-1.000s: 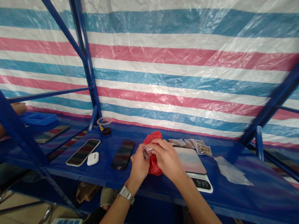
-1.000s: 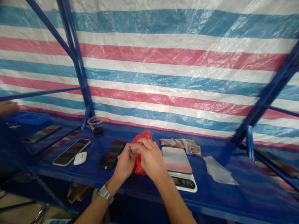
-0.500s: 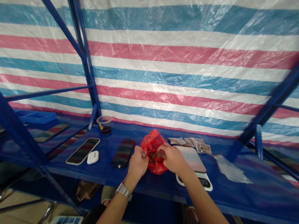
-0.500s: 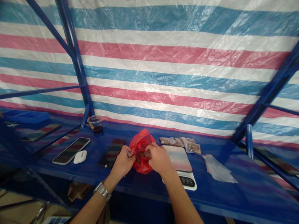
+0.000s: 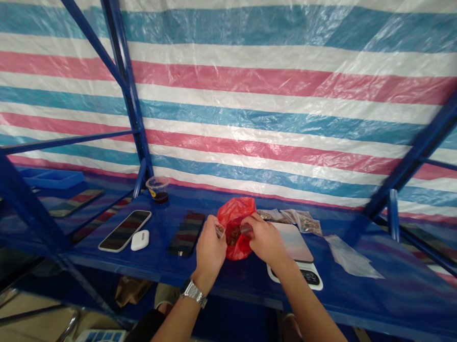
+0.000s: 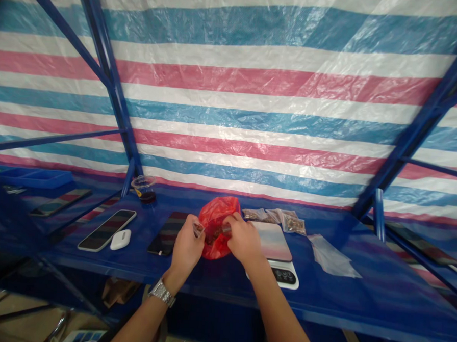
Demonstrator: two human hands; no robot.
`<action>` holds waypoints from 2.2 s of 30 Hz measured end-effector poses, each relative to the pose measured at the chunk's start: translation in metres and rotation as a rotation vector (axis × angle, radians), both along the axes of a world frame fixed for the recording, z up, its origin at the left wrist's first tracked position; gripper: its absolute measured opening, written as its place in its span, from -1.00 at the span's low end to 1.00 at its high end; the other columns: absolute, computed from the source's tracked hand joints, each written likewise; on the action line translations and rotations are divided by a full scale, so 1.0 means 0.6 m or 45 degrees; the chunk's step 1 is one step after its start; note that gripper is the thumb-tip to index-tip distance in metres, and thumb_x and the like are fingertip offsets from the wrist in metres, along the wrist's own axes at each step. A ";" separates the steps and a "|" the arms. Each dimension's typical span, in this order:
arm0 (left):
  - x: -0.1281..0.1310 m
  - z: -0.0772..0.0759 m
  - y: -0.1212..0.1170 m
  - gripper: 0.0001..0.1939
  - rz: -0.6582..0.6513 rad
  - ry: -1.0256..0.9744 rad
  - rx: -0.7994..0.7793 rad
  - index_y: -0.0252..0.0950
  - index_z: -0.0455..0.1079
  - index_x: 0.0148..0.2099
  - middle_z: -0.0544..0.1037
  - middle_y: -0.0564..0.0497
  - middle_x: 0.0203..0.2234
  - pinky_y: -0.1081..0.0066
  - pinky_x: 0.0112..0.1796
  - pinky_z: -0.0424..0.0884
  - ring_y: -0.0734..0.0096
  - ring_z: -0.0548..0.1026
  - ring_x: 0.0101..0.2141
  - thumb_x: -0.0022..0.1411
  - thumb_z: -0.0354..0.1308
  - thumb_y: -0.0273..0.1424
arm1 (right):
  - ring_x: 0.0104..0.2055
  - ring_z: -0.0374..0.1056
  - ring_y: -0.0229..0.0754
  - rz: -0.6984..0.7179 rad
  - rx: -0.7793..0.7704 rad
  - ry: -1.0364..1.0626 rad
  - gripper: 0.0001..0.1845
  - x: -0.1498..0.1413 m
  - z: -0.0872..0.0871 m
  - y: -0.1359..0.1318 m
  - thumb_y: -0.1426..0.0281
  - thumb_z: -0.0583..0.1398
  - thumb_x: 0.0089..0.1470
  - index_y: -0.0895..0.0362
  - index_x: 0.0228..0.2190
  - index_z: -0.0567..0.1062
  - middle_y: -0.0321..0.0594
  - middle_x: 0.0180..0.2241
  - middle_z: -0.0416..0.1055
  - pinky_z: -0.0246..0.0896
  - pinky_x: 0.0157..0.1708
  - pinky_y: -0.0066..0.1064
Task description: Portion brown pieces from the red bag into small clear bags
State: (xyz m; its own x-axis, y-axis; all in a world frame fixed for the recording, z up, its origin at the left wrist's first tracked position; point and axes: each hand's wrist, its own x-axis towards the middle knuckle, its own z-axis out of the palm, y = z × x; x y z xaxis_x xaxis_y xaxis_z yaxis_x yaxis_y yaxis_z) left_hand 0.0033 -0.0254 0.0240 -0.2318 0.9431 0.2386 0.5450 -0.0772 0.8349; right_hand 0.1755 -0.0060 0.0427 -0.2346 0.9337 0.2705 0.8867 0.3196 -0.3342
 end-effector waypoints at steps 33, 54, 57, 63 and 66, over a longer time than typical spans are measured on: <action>0.014 -0.014 -0.016 -0.82 -0.305 -0.459 -0.012 -0.20 0.21 -0.42 0.29 0.20 -0.59 0.52 -0.44 0.21 0.51 0.30 -0.52 0.02 0.11 -0.58 | -0.08 0.50 0.01 -0.032 -0.162 -0.127 -0.52 0.005 -0.001 -0.039 0.61 0.15 -0.03 0.06 -0.07 0.54 -0.08 0.06 0.47 0.17 -0.27 -0.32; 0.028 -0.024 -0.008 -0.83 -0.249 -0.912 -0.139 -0.22 0.23 -0.37 0.30 0.22 -0.61 0.56 -0.56 0.22 0.58 0.30 -0.63 0.03 0.20 -0.41 | -0.01 0.49 -0.04 0.016 -0.128 0.294 -0.48 0.010 -0.024 -0.021 0.65 0.16 -0.05 0.02 -0.09 0.61 -0.20 -0.01 0.57 0.30 -0.03 -0.31; 0.026 -0.021 -0.007 -0.87 -0.301 -0.780 -0.121 -0.22 0.24 -0.37 0.32 0.20 -0.59 0.55 -0.52 0.24 0.54 0.33 -0.58 0.05 0.17 -0.44 | 0.00 0.51 0.01 -0.019 -0.116 0.378 -0.54 0.009 -0.030 -0.016 0.61 0.17 0.00 0.05 -0.09 0.61 -0.15 -0.04 0.60 0.32 0.01 -0.25; 0.013 -0.025 0.002 -0.89 -0.380 -0.427 0.091 -0.22 0.26 -0.36 0.35 0.17 -0.52 0.48 -0.38 0.28 0.47 0.37 -0.46 0.08 0.14 -0.49 | -0.13 0.54 -0.07 0.126 -0.139 0.614 -0.58 0.008 -0.047 -0.001 0.64 0.15 -0.01 0.06 -0.18 0.63 -0.18 -0.20 0.65 0.37 -0.02 -0.27; 0.006 -0.028 0.005 -0.91 -0.392 -0.313 0.155 -0.21 0.28 -0.30 0.39 0.16 -0.49 0.45 -0.35 0.29 0.44 0.40 -0.44 0.16 0.16 -0.44 | -0.12 0.52 -0.08 0.138 -0.083 0.738 -0.59 0.008 -0.039 0.002 0.64 0.14 0.02 0.08 -0.16 0.61 -0.17 -0.16 0.63 0.38 -0.01 -0.24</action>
State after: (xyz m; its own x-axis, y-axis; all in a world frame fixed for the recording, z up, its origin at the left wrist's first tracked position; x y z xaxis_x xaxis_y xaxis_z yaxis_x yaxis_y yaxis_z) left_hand 0.0071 -0.0226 0.0069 -0.0071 0.9456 0.3252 0.2665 -0.3117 0.9121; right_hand 0.1805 -0.0046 0.0193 -0.1611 0.9317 0.3256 0.5171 0.3606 -0.7762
